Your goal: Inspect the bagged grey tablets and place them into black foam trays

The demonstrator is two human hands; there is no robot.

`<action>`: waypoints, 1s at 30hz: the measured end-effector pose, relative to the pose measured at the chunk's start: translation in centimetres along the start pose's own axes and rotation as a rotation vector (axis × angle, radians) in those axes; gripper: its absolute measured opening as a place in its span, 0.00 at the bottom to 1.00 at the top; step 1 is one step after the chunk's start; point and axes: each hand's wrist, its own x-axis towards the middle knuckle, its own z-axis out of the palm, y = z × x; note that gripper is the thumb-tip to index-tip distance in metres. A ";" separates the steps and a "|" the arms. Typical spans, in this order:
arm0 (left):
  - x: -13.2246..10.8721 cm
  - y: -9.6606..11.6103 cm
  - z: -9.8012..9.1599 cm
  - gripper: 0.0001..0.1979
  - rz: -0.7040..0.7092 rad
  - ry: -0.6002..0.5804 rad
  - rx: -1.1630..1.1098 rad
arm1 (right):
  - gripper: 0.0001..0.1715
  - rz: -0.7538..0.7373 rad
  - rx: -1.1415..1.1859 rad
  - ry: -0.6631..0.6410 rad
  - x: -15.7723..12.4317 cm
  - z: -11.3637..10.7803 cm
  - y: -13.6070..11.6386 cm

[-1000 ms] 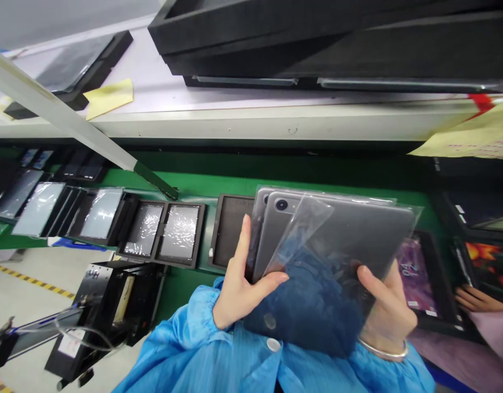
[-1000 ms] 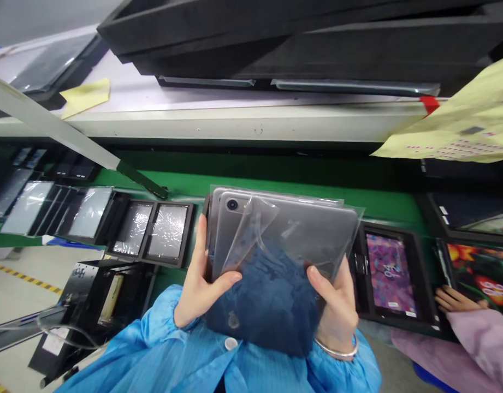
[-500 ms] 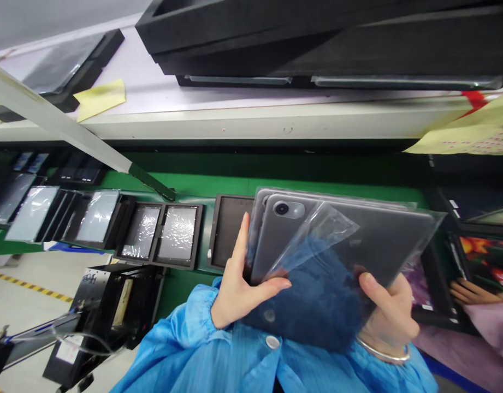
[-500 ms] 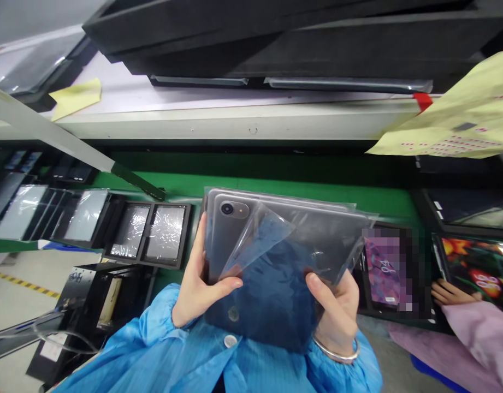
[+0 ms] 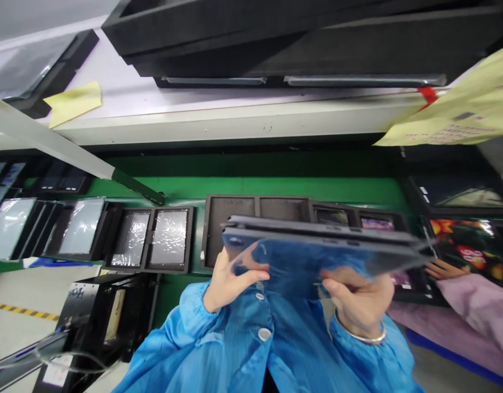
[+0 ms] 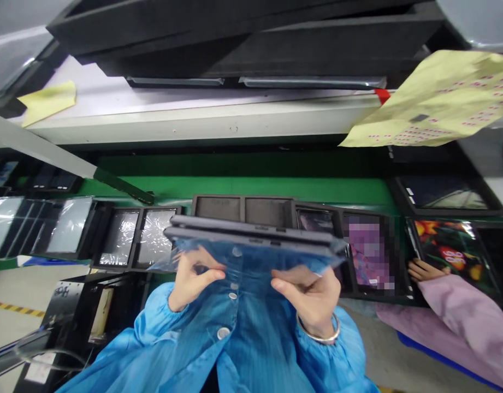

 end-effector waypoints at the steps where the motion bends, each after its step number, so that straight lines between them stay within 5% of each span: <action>1: -0.1 0.3 0.2 0.28 -0.008 0.045 0.019 | 0.16 0.007 0.034 0.031 0.1 0.3 0.0; 4: -0.1 2.1 0.5 0.50 0.024 0.085 0.202 | 0.21 0.134 0.138 0.110 0.3 1.4 -0.2; 8: 0.2 4.8 0.2 0.40 0.149 -0.065 0.486 | 0.26 0.301 0.155 0.174 0.1 1.8 -1.6; 12: 0.3 6.2 0.1 0.40 0.219 -0.096 0.513 | 0.24 0.328 0.088 0.222 -0.2 1.5 -3.5; 30: 0.1 6.1 0.2 0.40 0.164 -0.091 0.521 | 0.19 0.310 -0.062 0.281 -0.7 1.7 -5.4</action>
